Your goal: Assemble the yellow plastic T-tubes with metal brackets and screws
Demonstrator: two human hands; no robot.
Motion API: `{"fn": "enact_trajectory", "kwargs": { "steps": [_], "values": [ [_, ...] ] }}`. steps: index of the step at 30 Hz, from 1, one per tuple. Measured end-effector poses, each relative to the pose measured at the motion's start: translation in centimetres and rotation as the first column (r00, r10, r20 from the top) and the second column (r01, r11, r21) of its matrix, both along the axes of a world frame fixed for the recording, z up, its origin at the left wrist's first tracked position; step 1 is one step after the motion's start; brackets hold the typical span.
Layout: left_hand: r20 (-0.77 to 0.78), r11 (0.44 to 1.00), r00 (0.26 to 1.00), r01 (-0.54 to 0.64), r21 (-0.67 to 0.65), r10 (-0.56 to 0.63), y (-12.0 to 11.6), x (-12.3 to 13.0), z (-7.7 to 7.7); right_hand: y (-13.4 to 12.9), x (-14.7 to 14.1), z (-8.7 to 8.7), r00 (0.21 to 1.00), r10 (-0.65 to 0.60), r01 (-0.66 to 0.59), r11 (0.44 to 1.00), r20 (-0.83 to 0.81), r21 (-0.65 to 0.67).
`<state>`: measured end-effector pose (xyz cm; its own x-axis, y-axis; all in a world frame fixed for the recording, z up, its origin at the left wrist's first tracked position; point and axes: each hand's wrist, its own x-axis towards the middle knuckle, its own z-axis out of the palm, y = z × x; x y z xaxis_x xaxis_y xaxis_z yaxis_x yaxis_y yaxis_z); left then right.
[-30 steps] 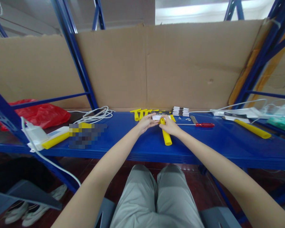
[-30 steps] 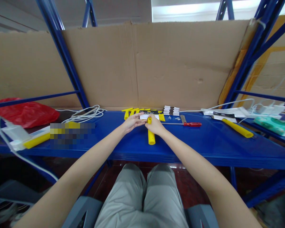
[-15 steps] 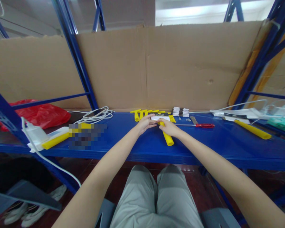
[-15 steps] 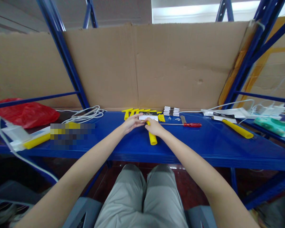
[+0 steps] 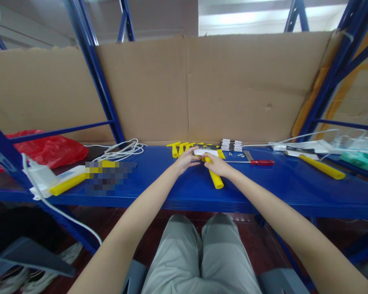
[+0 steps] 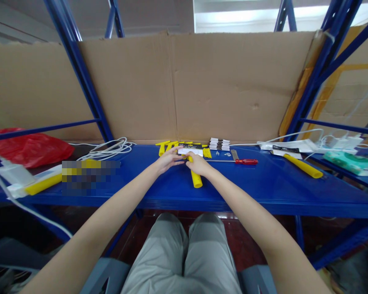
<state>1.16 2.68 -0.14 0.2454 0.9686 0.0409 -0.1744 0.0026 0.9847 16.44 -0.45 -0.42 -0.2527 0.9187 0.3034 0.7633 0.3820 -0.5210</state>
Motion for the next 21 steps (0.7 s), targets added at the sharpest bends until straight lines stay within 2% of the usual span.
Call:
{"fn": "enact_trajectory", "kwargs": {
  "steps": [6, 16, 21],
  "values": [
    [0.012, 1.000, 1.000, -0.003, 0.023, 0.003, -0.2, 0.0, 0.2, -0.1, 0.2, -0.1, 0.994, -0.022, 0.022, 1.000, -0.104, 0.004],
    [0.063, 0.997, 0.998, -0.002, 0.076, -0.003, -0.5, 0.0, 0.5, -1.5, 0.1, 1.0, 0.904, -0.081, -0.026, 0.970, -0.420, -0.242],
    [0.033, 0.990, 0.999, 0.038, 0.132, -0.043, -0.7, -0.1, 0.5, -1.5, 0.4, 1.5, 0.859, -0.096, -0.038, 0.967, -0.502, -0.251]
  ]
}}
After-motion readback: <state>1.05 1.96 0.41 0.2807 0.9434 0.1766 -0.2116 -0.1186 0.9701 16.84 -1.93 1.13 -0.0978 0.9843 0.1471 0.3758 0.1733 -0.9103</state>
